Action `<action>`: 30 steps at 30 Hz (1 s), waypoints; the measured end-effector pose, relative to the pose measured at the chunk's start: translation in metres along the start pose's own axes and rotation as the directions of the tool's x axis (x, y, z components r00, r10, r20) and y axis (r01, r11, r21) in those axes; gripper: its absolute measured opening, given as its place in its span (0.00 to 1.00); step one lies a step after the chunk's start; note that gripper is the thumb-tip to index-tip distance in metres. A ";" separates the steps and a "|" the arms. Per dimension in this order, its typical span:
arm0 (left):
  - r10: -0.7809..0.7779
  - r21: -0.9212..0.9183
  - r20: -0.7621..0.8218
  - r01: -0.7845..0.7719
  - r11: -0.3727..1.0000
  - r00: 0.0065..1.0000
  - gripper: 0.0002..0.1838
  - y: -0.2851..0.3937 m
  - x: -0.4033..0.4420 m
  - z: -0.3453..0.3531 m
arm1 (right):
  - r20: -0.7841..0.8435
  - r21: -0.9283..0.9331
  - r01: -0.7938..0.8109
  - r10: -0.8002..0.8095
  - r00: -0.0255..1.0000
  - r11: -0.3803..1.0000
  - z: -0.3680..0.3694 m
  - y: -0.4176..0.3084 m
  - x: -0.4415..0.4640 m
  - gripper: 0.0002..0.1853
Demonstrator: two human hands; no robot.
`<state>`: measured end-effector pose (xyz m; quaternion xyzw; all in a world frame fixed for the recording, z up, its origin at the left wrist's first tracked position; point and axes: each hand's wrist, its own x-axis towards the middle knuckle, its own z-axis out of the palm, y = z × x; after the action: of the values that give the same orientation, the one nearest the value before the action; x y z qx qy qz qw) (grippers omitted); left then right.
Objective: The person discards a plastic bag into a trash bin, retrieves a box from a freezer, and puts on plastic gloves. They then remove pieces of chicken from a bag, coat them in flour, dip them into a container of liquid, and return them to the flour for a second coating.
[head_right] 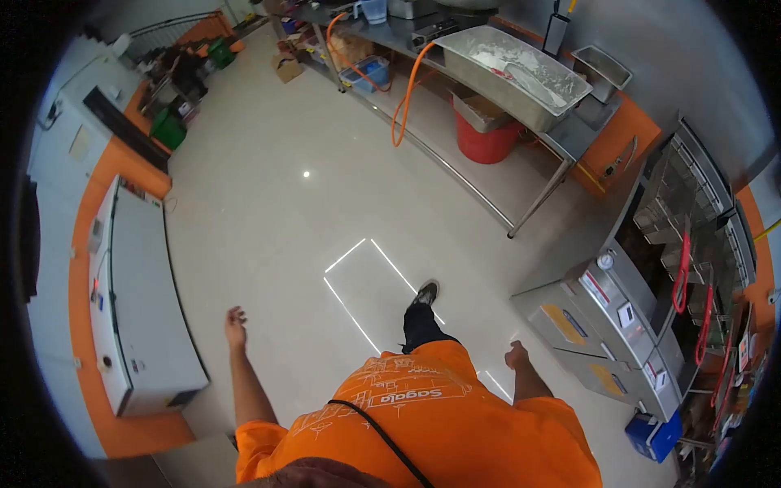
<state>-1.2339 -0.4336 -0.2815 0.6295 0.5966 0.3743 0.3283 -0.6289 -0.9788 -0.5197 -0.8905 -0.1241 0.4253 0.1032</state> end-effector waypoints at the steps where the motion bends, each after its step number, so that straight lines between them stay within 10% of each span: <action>1: -0.049 -0.020 0.087 0.051 0.999 0.995 0.13 -0.003 0.012 0.033 | 0.053 0.004 -0.036 0.036 0.998 0.999 0.004 -0.012 0.013 0.28; 4: -0.185 0.018 0.565 0.212 0.977 0.804 0.14 -0.051 0.027 0.123 | 0.213 0.149 -0.213 0.179 0.961 0.966 -0.031 -0.107 0.009 0.30; 5: -0.605 0.363 0.566 0.489 0.793 0.561 0.17 -0.034 0.025 0.148 | 0.199 0.133 -0.168 0.139 0.970 0.977 -0.039 -0.127 0.026 0.32; 6: -0.520 0.379 0.775 0.394 0.837 0.360 0.20 -0.058 0.025 0.156 | 0.164 0.111 -0.072 0.053 0.985 0.991 -0.055 -0.155 0.049 0.31; 7: -0.805 0.511 0.553 0.676 0.531 0.214 0.20 -0.025 0.018 0.174 | 0.133 0.081 0.015 -0.026 0.991 0.997 -0.072 -0.174 0.068 0.30; 8: -0.711 0.453 0.698 0.821 0.348 -0.084 0.18 -0.079 0.029 0.182 | -0.074 0.022 0.200 -0.198 0.977 0.980 -0.069 -0.172 0.121 0.30; 9: -0.806 0.647 0.559 0.506 0.571 0.194 0.18 -0.032 0.015 0.195 | -0.297 -0.002 0.319 -0.305 0.905 0.948 -0.090 -0.194 0.144 0.28; 14: -0.732 0.648 0.621 0.340 0.681 0.281 0.15 0.014 0.119 0.304 | -0.548 0.783 0.476 0.082 0.833 0.400 -0.288 -0.339 0.164 0.21; 18: -0.666 0.642 0.649 0.206 0.739 0.367 0.15 0.026 0.189 0.371 | -0.634 0.768 0.639 0.205 0.746 0.050 -0.422 -0.414 0.125 0.23; 24: -0.268 0.399 0.756 -0.095 0.912 0.597 0.18 0.081 0.374 0.552 | -0.604 0.770 0.637 0.270 0.750 -0.046 -0.514 -0.457 0.138 0.26; 26: 0.045 -0.044 0.871 -0.014 0.999 0.489 0.17 0.173 0.417 0.625 | -0.610 0.766 0.643 0.296 0.735 -0.018 -0.529 -0.463 0.147 0.23; 30: 0.153 -0.155 0.979 0.004 0.988 0.133 0.26 0.446 0.433 0.698 | -0.590 0.758 0.641 0.295 0.752 -0.118 -0.536 -0.473 0.166 0.18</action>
<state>-0.4030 -0.0115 -0.2155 0.7280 0.1783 -0.0803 0.6571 -0.1713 -0.5210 -0.1730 -0.5602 0.1399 0.0389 0.8155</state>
